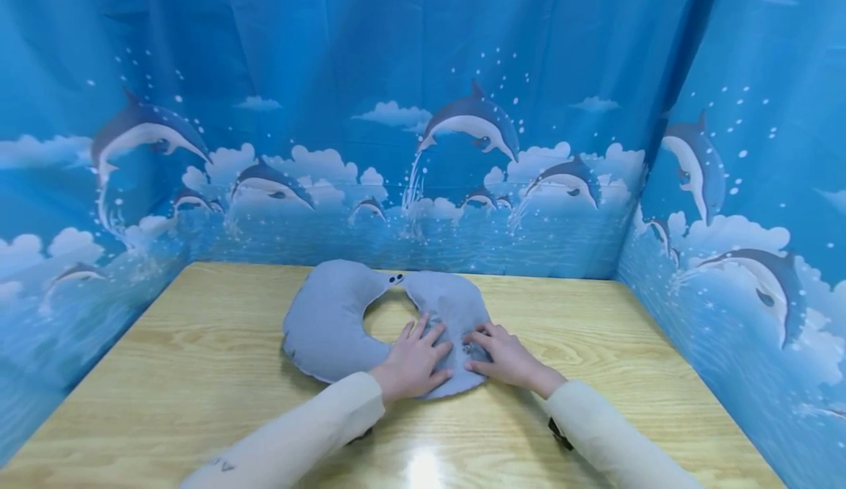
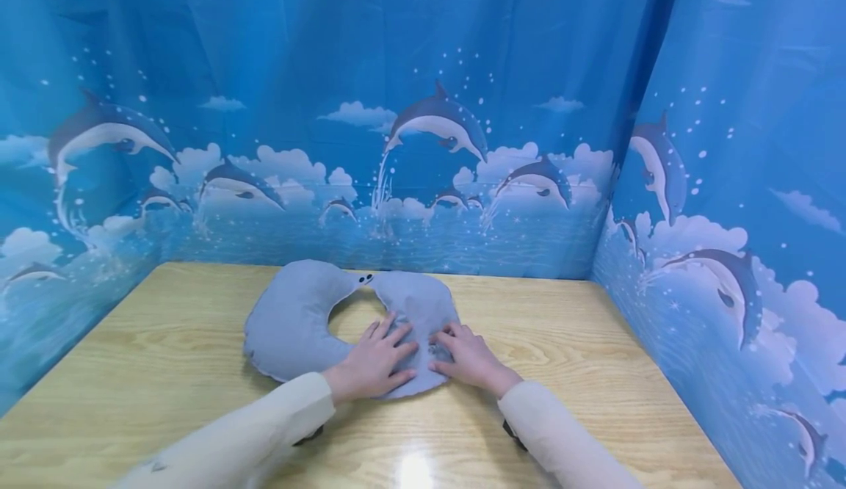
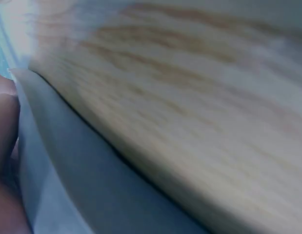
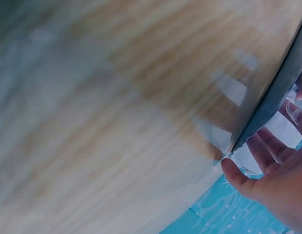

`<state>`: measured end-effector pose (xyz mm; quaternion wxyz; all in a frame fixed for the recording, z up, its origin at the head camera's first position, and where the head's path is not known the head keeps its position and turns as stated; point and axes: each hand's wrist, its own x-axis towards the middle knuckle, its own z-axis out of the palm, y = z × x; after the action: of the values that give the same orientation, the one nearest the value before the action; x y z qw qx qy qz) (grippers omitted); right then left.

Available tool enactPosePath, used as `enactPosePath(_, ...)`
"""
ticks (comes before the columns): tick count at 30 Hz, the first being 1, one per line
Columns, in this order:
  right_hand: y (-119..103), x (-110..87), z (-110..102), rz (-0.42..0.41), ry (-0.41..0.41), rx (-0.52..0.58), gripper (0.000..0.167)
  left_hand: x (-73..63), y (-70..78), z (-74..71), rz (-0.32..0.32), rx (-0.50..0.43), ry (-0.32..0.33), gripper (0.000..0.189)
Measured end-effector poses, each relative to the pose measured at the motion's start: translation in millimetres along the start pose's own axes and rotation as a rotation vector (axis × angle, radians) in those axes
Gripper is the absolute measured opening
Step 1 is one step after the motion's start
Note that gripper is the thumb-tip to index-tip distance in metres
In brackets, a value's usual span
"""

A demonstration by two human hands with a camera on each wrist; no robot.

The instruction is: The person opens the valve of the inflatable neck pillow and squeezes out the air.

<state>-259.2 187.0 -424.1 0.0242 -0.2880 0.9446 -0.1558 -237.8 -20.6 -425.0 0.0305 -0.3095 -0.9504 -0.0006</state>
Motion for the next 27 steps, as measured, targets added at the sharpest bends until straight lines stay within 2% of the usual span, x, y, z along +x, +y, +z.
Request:
enactPosePath(4,-0.1,-0.2,-0.4,-0.002,-0.002,0.003,0.037,-9.7,-4.9,-10.5,0.035,-0.056,0.037,0.049)
enactPosePath(7,-0.7,-0.6,-0.5,0.001,0.001,0.001,0.037,-17.7,-11.9,-19.9,0.03,-0.076,0.075,0.047)
enactPosePath(10,-1.9,-0.3,-0.5,0.006,0.002,-0.002,0.037,-24.2,-24.3,-25.9,0.024,-0.086,0.14,0.049)
enactPosePath(13,-2.5,0.3,0.0,0.005,0.002,-0.006,0.036,-30.7,-38.7,-31.4,0.002,-0.098,0.161,0.054)
enactPosePath(17,-2.0,0.7,0.7,0.003,0.0,-0.011,0.035,-39.5,-53.7,-36.8,-0.008,-0.092,0.126,0.062)
enactPosePath(20,-1.7,0.7,1.1,0.004,-0.003,-0.009,0.035,-46.6,-59.7,-36.7,0.021,-0.085,0.11,0.063)
enactPosePath(24,-1.1,0.2,1.2,0.002,-0.003,-0.006,0.035,-53.3,-63.4,-29.8,0.034,-0.073,0.112,0.064)
enactPosePath(27,-0.9,-0.1,1.2,-0.001,-0.002,-0.003,0.035,-55.8,-64.2,-23.0,0.016,-0.071,0.104,0.063)
